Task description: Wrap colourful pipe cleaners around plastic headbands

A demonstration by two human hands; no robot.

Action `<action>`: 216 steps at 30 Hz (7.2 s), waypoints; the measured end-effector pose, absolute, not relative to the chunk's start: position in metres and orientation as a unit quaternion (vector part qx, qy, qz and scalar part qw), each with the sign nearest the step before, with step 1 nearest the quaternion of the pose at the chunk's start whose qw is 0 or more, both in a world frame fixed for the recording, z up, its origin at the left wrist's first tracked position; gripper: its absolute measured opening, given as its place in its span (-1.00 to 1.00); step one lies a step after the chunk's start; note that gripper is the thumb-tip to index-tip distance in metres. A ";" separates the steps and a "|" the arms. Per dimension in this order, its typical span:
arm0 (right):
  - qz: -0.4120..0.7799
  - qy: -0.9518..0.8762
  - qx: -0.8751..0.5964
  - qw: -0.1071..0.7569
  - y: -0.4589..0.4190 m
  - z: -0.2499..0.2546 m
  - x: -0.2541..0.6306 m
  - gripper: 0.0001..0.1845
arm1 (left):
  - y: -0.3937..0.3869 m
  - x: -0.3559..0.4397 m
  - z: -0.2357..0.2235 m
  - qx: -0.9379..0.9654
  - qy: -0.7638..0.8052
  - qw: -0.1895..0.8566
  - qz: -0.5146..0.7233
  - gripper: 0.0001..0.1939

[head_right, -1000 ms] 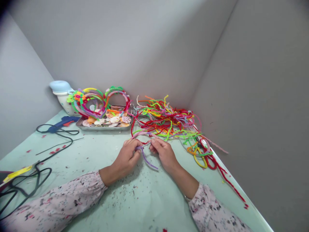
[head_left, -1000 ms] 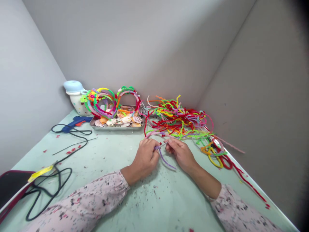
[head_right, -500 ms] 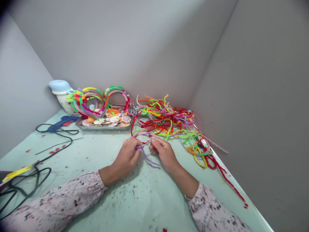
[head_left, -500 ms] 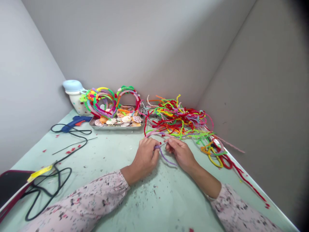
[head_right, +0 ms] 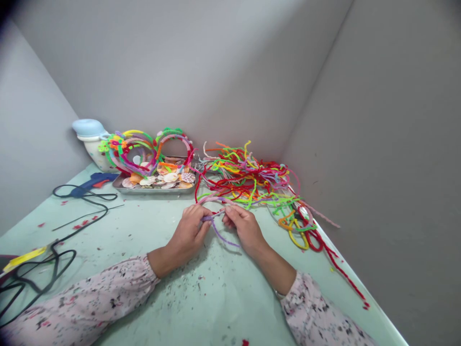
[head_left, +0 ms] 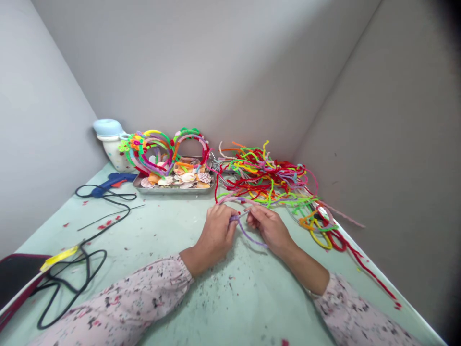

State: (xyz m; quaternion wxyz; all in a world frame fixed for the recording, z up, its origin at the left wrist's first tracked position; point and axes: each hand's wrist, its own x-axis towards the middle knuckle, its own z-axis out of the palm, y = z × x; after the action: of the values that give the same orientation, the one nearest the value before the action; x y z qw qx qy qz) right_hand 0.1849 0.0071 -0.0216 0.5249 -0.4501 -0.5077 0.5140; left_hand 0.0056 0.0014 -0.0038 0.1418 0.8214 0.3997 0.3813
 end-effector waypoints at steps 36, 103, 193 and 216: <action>0.513 -0.512 -0.444 0.527 0.007 -0.020 0.184 -0.68 | 0.005 0.005 -0.005 0.810 0.393 0.156 0.406 -0.96; 0.487 -0.548 -0.466 0.495 0.001 -0.010 0.182 -0.65 | 0.000 0.004 0.002 0.788 0.430 0.195 0.394 -0.87; 0.507 -0.533 -0.455 0.502 0.002 -0.012 0.183 -0.63 | -0.002 0.007 0.003 0.784 0.445 0.175 0.396 -0.94; 0.512 -0.543 -0.450 0.490 0.003 -0.014 0.184 -0.65 | -0.002 0.007 0.002 0.778 0.461 0.184 0.386 -0.90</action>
State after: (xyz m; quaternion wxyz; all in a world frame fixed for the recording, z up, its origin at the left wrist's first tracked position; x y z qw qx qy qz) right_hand 0.1837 0.0026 -0.0136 0.4900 -0.4499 -0.5434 0.5120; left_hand 0.0069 -0.0017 0.0022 0.1841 0.7776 0.4608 0.3861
